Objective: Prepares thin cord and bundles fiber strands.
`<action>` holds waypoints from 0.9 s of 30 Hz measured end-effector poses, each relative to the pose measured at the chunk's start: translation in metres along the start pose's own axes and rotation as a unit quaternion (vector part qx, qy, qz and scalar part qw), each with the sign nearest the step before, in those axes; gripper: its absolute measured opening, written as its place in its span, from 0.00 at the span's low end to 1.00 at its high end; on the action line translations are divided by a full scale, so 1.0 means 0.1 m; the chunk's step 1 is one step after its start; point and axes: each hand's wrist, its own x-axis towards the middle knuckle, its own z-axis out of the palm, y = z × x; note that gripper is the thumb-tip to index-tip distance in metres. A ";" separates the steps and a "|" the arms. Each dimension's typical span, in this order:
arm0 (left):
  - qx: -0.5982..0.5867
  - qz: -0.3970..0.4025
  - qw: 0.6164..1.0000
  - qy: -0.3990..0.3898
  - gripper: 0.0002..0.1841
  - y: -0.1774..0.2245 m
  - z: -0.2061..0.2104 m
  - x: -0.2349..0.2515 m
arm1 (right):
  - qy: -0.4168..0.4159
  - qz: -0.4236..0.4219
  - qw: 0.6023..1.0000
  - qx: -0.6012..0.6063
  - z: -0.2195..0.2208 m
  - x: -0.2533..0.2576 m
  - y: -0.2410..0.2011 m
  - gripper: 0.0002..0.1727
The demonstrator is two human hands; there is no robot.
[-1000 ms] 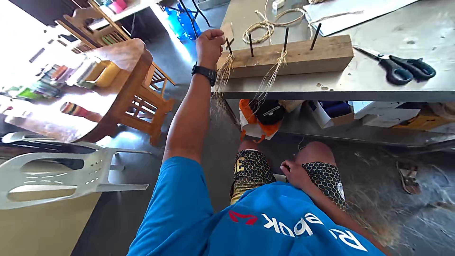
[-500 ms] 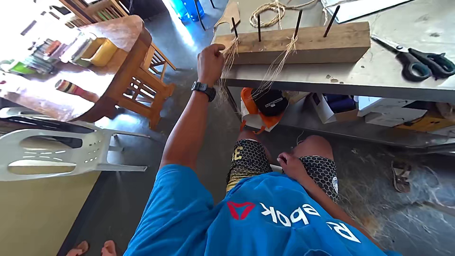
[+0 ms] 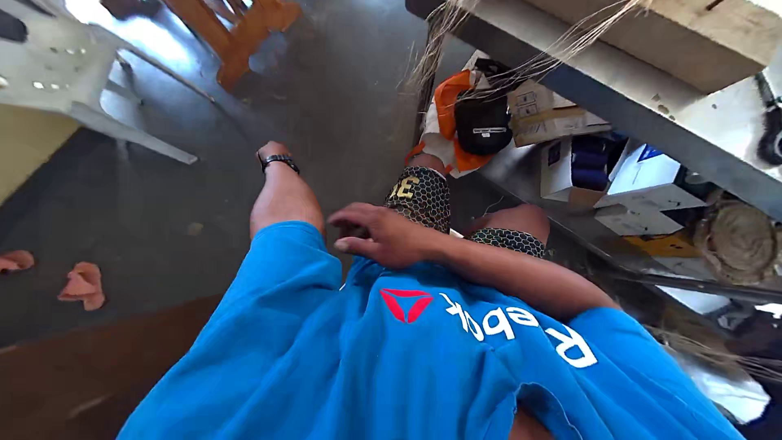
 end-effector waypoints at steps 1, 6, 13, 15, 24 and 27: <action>-0.079 -0.009 0.997 -0.011 0.24 -0.08 0.04 0.04 | 0.006 -0.019 1.000 0.019 0.13 0.11 -0.10 0.20; -0.143 -0.025 0.988 -0.052 0.21 -0.28 -0.05 0.20 | 0.021 -0.089 0.996 0.009 0.48 0.21 -0.30 0.08; -0.077 -0.032 0.993 -0.089 0.25 -0.47 0.33 0.27 | 0.050 0.008 0.998 -0.028 0.54 0.40 -0.14 0.27; -0.052 -0.025 0.990 -0.129 0.27 -0.49 0.51 0.26 | 0.031 0.028 0.999 -0.035 0.50 0.40 -0.12 0.28; -0.001 -0.055 0.985 -0.166 0.26 -0.84 0.94 0.04 | -0.051 0.006 0.998 -0.026 0.32 0.43 0.15 0.22; 0.082 0.030 0.974 -0.207 0.24 -0.89 1.03 -0.07 | -0.139 0.092 0.979 -0.119 0.11 0.43 0.59 0.18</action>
